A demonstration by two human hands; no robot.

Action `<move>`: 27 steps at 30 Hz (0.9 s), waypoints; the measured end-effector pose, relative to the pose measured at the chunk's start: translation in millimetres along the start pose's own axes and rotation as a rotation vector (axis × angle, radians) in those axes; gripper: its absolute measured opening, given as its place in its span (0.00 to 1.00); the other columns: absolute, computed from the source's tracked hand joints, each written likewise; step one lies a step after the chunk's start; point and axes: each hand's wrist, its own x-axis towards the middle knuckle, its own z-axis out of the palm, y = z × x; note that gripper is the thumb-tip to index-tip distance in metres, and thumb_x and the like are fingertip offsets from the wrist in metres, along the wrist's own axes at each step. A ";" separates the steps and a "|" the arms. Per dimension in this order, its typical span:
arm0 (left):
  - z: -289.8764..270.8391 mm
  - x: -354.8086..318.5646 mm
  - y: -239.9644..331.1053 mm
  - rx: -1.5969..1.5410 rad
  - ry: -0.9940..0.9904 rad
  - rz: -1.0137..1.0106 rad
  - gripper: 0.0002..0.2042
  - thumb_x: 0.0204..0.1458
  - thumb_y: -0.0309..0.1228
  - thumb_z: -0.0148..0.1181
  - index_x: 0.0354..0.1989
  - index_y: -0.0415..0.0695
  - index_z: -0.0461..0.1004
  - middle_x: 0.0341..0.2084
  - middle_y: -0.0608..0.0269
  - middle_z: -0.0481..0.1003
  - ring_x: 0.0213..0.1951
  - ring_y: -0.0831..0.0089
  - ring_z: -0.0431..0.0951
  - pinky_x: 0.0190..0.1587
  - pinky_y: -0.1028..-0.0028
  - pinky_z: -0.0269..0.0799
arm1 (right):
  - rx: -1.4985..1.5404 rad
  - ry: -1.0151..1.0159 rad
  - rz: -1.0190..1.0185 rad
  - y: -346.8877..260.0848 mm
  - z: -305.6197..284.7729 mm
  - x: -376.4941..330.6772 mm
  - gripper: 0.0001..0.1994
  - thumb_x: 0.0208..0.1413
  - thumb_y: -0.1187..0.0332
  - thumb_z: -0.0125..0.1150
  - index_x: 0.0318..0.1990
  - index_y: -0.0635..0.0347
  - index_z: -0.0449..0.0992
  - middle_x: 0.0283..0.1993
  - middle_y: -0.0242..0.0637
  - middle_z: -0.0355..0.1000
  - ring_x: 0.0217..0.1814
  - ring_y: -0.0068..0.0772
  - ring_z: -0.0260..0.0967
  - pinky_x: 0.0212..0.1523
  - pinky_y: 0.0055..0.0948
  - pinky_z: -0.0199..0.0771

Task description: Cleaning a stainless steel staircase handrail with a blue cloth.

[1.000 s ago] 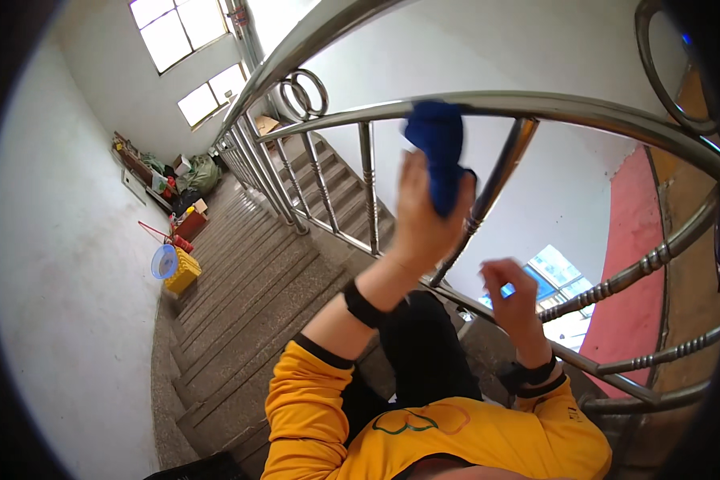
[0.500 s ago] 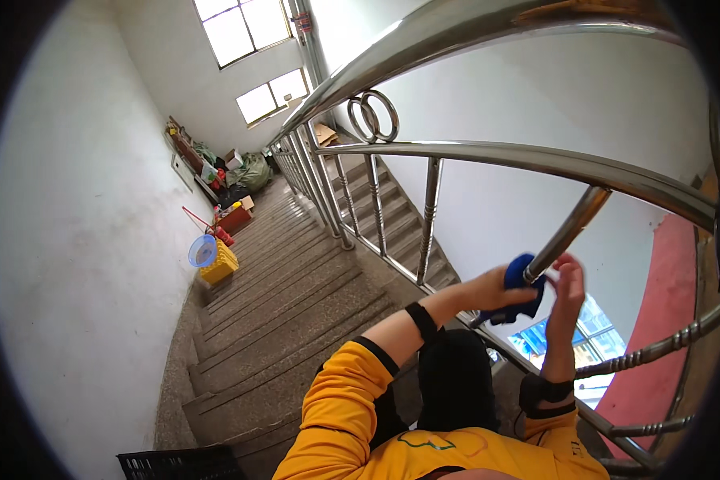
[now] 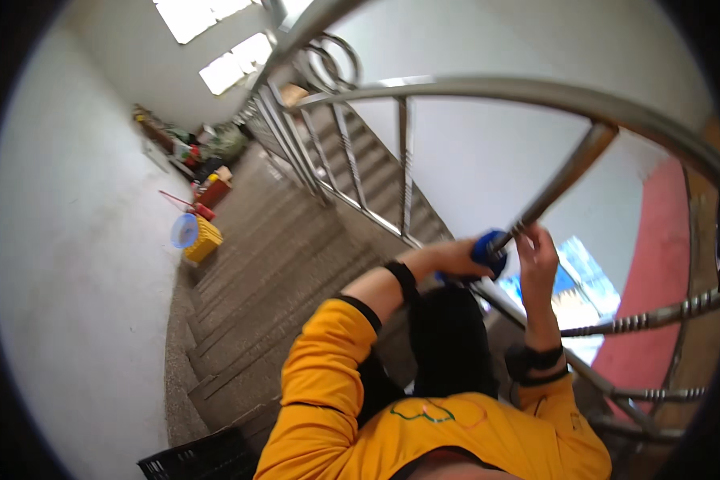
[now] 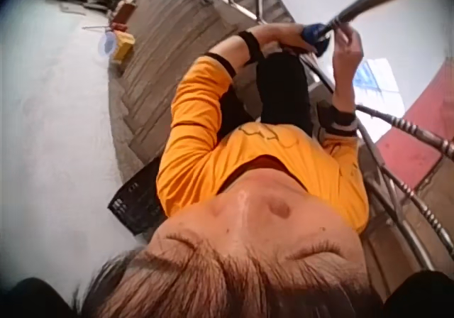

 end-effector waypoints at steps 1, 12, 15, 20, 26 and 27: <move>-3.8 0.1 1.1 0.049 -0.004 -0.003 0.31 0.41 0.38 0.71 0.54 0.46 0.64 0.40 0.61 0.74 0.44 0.73 0.72 0.50 0.71 0.68 | -0.003 0.027 -0.050 1.7 -1.0 2.5 0.12 0.57 0.70 0.56 0.45 0.68 0.71 0.41 0.41 0.72 0.45 0.30 0.70 0.47 0.28 0.70; 5.0 25.3 -85.5 0.080 -0.057 -0.168 0.30 0.36 0.33 0.72 0.51 0.45 0.68 0.41 0.59 0.75 0.44 0.70 0.74 0.49 0.70 0.68 | 0.205 0.004 0.326 10.4 -15.5 -16.3 0.08 0.55 0.74 0.54 0.41 0.66 0.73 0.40 0.35 0.72 0.43 0.21 0.68 0.46 0.19 0.66; 18.6 19.9 -64.1 -0.022 0.061 -0.111 0.27 0.34 0.31 0.72 0.48 0.43 0.71 0.37 0.61 0.76 0.41 0.71 0.74 0.47 0.71 0.69 | 0.209 -0.010 0.314 15.6 -17.4 -21.4 0.08 0.55 0.75 0.54 0.41 0.66 0.72 0.39 0.35 0.72 0.43 0.22 0.68 0.48 0.19 0.66; 11.1 6.5 36.6 -0.177 0.139 -0.004 0.24 0.35 0.26 0.69 0.46 0.39 0.72 0.35 0.62 0.76 0.37 0.74 0.74 0.44 0.73 0.70 | 0.240 0.062 0.174 4.7 -12.7 -23.9 0.09 0.56 0.75 0.52 0.44 0.67 0.70 0.40 0.34 0.71 0.40 0.19 0.67 0.43 0.18 0.68; -6.1 -20.3 200.1 -0.422 0.336 0.312 0.17 0.38 0.27 0.69 0.37 0.35 0.75 0.27 0.62 0.76 0.28 0.76 0.76 0.33 0.77 0.74 | 0.177 0.238 -0.073 -15.8 -32.3 -26.0 0.11 0.59 0.74 0.50 0.48 0.66 0.67 0.46 0.39 0.69 0.49 0.26 0.67 0.50 0.25 0.68; -7.4 -34.9 230.1 -0.454 0.364 0.332 0.16 0.40 0.28 0.68 0.36 0.34 0.74 0.25 0.61 0.76 0.26 0.76 0.76 0.30 0.78 0.74 | 0.221 0.206 -0.103 -21.8 -30.4 -25.6 0.11 0.59 0.74 0.50 0.49 0.66 0.67 0.47 0.40 0.70 0.49 0.27 0.67 0.49 0.26 0.69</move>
